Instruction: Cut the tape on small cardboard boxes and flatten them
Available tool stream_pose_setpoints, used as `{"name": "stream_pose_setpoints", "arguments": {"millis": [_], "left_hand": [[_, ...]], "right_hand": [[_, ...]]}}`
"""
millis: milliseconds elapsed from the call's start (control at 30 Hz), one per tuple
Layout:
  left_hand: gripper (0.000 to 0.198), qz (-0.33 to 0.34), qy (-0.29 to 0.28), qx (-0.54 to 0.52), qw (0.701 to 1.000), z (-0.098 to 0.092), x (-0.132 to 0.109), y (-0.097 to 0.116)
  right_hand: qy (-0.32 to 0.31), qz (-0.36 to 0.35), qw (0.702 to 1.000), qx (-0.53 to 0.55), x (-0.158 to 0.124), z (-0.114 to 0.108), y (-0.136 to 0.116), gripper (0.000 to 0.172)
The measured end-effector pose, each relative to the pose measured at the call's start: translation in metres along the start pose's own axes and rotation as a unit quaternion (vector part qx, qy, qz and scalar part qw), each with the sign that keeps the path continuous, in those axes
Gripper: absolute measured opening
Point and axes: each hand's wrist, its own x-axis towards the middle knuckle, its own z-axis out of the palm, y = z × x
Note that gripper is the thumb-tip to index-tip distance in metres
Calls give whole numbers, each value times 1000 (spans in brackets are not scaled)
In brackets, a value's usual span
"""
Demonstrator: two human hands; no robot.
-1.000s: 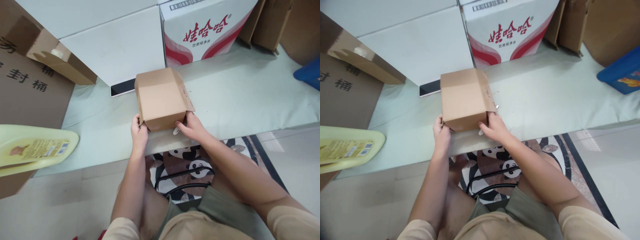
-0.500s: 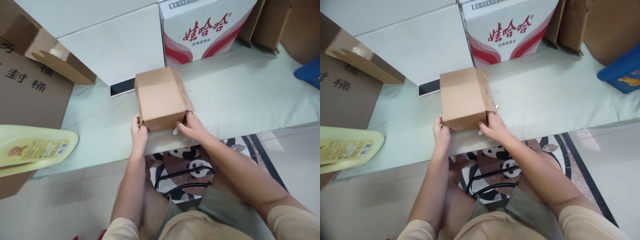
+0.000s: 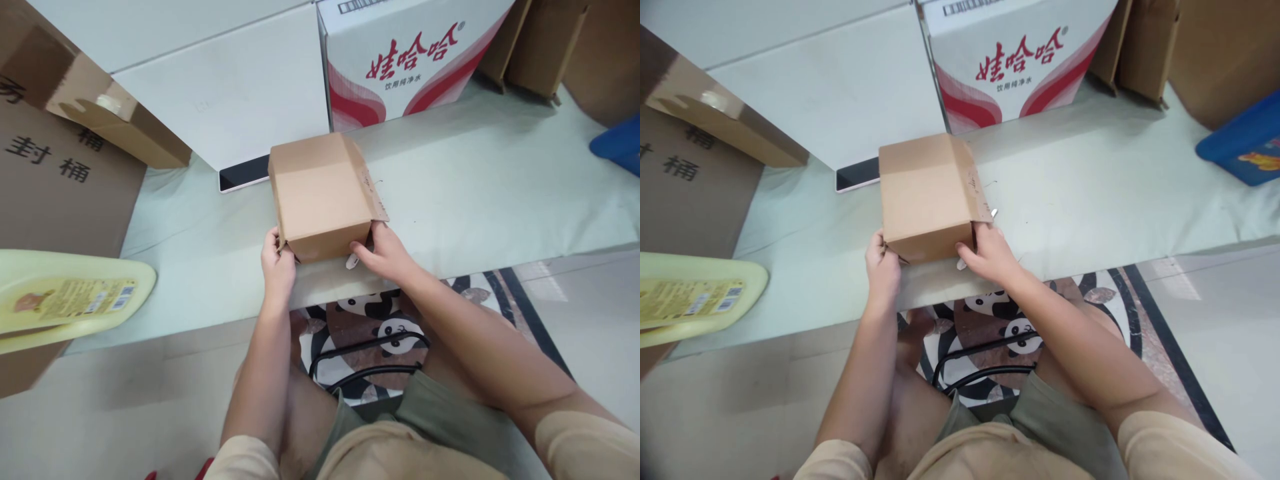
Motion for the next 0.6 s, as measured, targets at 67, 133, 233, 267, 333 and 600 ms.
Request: {"name": "stream_pose_setpoints", "arguments": {"millis": [67,133,233,267,333,600], "left_hand": [[22,9,-3,2,1000,-1,1,-2],[21,23,-6,5,1000,-1,1,-4],[20,35,-8,8,999,-1,1,-5],[19,33,-9,8,999,-1,1,-4],[18,18,-11,3,1000,-1,1,-1],[23,-5,9,-20,1000,-2,0,2]], "right_hand": [[7,-6,1000,2,0,0,0,44],[13,-18,1000,8,0,1,1,42],[13,-25,1000,11,0,2,1,41],[13,-22,1000,10,0,1,1,42],[15,-15,1000,4,0,1,0,44],[67,16,998,10,0,1,-3,47]]}}
